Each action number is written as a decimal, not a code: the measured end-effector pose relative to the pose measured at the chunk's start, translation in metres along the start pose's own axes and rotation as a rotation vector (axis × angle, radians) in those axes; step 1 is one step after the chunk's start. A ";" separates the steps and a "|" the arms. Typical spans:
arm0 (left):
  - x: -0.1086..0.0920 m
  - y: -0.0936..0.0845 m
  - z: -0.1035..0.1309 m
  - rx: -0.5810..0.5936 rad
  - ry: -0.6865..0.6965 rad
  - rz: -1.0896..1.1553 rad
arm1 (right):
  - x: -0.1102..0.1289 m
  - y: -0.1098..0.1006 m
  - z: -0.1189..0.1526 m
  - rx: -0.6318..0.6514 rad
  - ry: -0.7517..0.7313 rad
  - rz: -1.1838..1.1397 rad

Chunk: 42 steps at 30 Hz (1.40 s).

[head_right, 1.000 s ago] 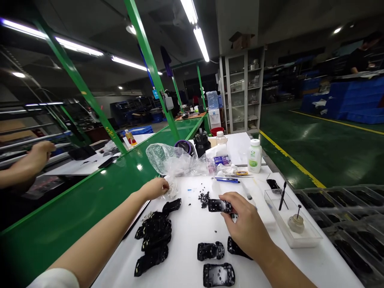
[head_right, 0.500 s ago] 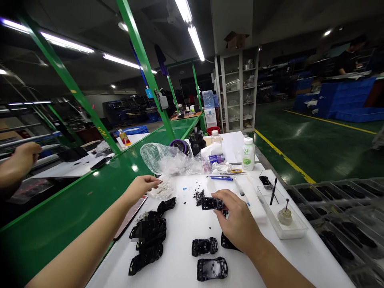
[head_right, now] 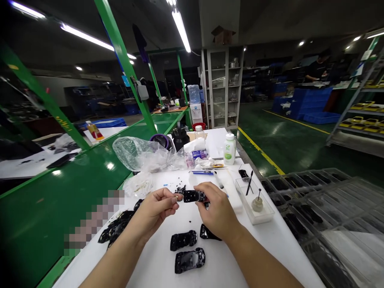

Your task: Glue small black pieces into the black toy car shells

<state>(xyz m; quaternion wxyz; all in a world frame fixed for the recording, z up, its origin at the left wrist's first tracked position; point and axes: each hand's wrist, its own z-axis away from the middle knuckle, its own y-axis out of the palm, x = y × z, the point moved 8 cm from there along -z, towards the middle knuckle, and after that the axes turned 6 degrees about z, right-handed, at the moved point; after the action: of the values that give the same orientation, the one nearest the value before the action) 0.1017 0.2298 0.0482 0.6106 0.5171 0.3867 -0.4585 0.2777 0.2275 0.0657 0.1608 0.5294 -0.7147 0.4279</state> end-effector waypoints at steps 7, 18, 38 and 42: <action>0.004 -0.016 -0.001 -0.029 0.140 -0.034 | 0.004 -0.001 -0.002 0.012 -0.024 0.057; 0.002 -0.026 -0.003 -0.050 0.177 -0.128 | 0.001 0.001 0.000 0.018 0.025 0.013; 0.018 -0.017 -0.005 -0.047 -0.086 0.286 | 0.000 -0.002 -0.002 0.001 0.004 0.004; 0.020 -0.019 -0.004 -0.072 -0.094 0.288 | 0.001 -0.003 -0.002 0.011 0.004 0.012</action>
<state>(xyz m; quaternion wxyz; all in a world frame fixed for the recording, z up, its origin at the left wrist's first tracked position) 0.0891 0.2295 0.0237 0.7058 0.5228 0.2957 -0.3755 0.2793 0.2284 0.0684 0.1568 0.5252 -0.7153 0.4336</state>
